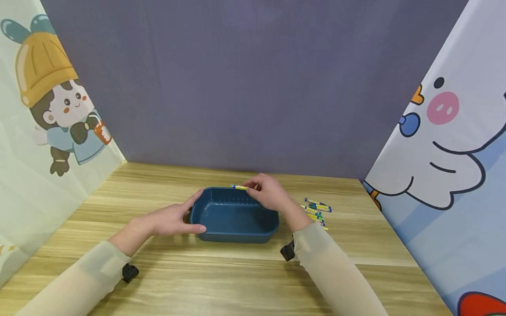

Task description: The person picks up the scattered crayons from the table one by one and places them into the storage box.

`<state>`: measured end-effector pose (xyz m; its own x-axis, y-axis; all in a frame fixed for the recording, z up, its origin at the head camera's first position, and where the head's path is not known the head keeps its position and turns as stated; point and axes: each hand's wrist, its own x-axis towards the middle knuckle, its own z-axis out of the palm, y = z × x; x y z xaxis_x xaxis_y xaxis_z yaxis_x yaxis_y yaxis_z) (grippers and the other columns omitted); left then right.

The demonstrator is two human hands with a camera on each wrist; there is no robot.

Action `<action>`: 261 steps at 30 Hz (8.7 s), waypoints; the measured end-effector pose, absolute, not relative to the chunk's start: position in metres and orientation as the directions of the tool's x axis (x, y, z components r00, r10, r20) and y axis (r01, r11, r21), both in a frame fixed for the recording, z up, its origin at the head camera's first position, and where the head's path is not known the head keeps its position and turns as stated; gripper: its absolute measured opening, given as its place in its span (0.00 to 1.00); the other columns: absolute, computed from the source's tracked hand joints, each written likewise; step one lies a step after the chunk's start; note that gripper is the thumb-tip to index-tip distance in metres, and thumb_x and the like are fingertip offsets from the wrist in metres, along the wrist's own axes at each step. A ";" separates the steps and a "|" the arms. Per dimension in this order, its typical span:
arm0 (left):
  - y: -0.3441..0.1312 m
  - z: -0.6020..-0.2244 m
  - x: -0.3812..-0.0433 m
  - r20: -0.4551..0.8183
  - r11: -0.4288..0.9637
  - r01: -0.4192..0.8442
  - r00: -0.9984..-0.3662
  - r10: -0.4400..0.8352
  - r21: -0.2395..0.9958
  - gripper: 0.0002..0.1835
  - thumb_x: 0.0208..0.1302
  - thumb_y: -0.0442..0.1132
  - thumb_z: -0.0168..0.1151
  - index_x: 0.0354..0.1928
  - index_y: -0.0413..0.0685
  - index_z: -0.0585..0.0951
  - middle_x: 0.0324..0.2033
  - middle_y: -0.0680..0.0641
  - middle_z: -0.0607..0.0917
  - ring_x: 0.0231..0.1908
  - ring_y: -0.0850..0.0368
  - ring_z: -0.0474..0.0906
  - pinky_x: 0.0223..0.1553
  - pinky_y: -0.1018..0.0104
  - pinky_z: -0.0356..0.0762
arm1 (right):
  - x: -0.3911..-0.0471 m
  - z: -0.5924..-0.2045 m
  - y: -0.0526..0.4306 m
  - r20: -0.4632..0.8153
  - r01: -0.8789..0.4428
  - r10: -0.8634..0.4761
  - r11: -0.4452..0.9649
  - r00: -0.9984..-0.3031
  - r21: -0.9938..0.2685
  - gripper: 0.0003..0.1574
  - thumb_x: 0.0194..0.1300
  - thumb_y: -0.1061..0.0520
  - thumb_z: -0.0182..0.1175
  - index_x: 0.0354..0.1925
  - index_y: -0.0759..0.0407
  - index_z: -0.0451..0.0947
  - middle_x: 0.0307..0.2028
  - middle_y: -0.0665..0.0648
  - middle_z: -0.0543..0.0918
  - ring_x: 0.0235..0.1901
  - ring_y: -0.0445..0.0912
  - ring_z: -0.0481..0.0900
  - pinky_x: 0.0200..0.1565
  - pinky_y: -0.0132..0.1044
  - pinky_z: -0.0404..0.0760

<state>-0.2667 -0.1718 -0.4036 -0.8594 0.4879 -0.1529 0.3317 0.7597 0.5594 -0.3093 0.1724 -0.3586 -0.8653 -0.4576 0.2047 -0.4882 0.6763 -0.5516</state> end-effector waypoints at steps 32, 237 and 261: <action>-0.173 -0.404 -0.266 -0.194 0.769 0.302 -0.856 0.479 0.563 0.69 0.65 0.80 0.65 0.91 0.64 0.34 0.75 0.31 0.76 0.66 0.43 0.81 0.68 0.41 0.77 | -0.318 -0.401 0.086 0.032 -0.438 -0.479 0.771 -0.877 -0.462 0.13 0.81 0.54 0.66 0.57 0.48 0.92 0.52 0.51 0.91 0.51 0.47 0.86 0.59 0.49 0.85; -0.177 -0.406 -0.263 -0.173 0.706 0.289 -0.846 0.504 0.646 0.67 0.69 0.75 0.67 0.91 0.61 0.34 0.85 0.35 0.60 0.72 0.44 0.77 0.71 0.38 0.74 | -0.316 -0.412 0.088 -0.019 -0.473 -0.550 0.734 -0.835 -0.488 0.13 0.79 0.55 0.68 0.57 0.44 0.92 0.54 0.52 0.84 0.46 0.44 0.79 0.55 0.45 0.81; -0.176 -0.409 -0.266 -0.166 0.715 0.300 -0.848 0.503 0.632 0.67 0.69 0.75 0.66 0.91 0.60 0.34 0.86 0.33 0.57 0.76 0.37 0.72 0.72 0.35 0.72 | -0.317 -0.415 0.088 -0.019 -0.484 -0.549 0.753 -0.836 -0.447 0.13 0.79 0.56 0.69 0.56 0.43 0.92 0.56 0.51 0.85 0.51 0.45 0.81 0.59 0.45 0.82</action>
<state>-0.2656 -0.1764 -0.4092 -0.8484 0.5027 -0.1660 0.2998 0.7146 0.6320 -0.3168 0.0879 -0.4153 -0.8359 -0.5486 -0.0194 -0.4837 0.7527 -0.4468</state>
